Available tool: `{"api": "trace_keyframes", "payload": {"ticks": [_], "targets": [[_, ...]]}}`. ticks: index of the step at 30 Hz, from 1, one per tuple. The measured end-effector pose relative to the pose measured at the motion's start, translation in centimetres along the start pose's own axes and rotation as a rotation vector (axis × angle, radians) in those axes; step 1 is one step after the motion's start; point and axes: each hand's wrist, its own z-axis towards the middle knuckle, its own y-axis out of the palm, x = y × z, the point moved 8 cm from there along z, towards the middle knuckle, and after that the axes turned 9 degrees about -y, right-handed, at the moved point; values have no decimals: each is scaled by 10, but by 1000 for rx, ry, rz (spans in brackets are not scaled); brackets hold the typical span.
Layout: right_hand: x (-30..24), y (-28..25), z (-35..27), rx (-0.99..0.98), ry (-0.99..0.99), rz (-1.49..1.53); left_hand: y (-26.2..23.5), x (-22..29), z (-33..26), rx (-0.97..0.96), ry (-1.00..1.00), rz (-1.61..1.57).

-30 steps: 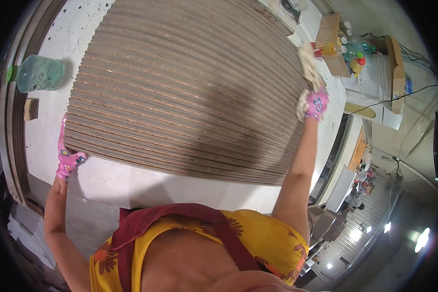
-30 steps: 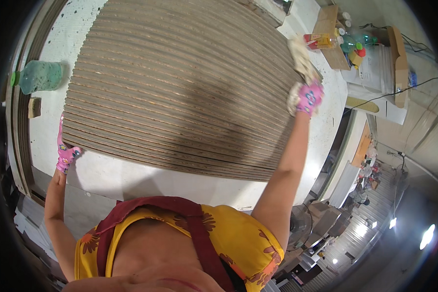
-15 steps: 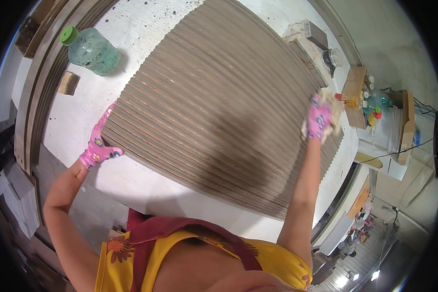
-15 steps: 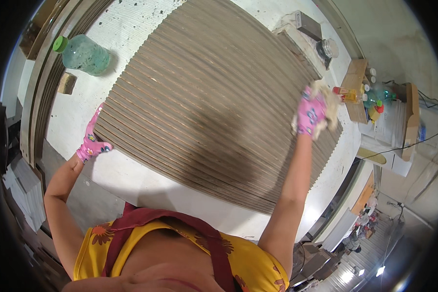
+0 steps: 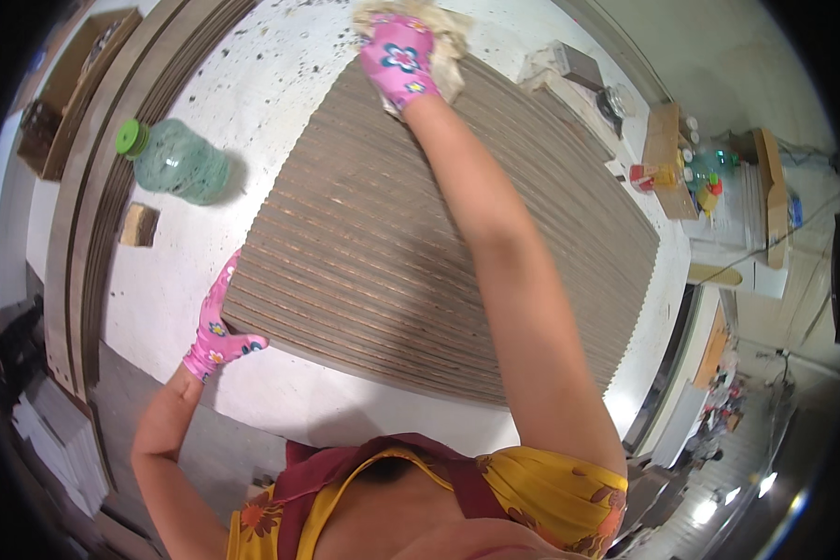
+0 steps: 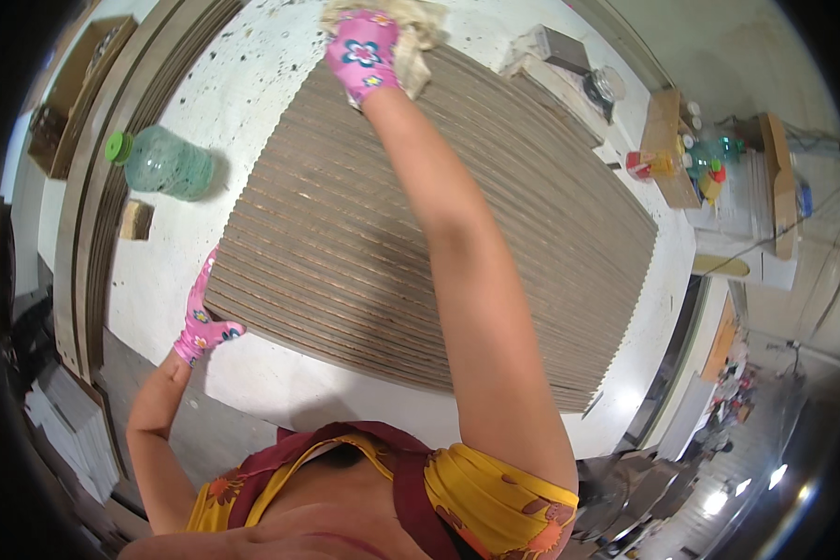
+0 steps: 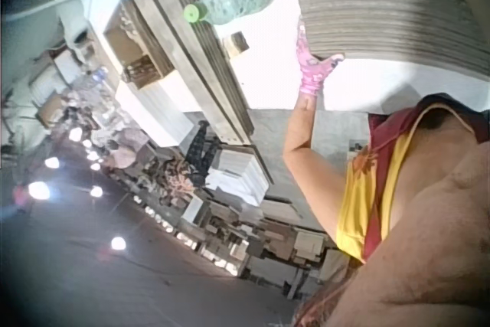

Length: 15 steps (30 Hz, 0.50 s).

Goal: The person wipes a grooved wood panel with a cloth, applies liquid from a plastic bottle to the cloth, and rubs the panel again followed by wiping a small wooden block.

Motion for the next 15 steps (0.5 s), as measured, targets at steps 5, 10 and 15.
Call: {"api": "trace_keyframes", "payload": {"ticks": [5,10,15], "targets": [[25,-4,9,200,372,1826,9,4,2,-18,-2,-91],[11,-75,-118,314,-512,554,15,2,-3,20,3,-89],[123,-66,-284,197,-143,456,7,-23,-11,5,-29,-37]]}}
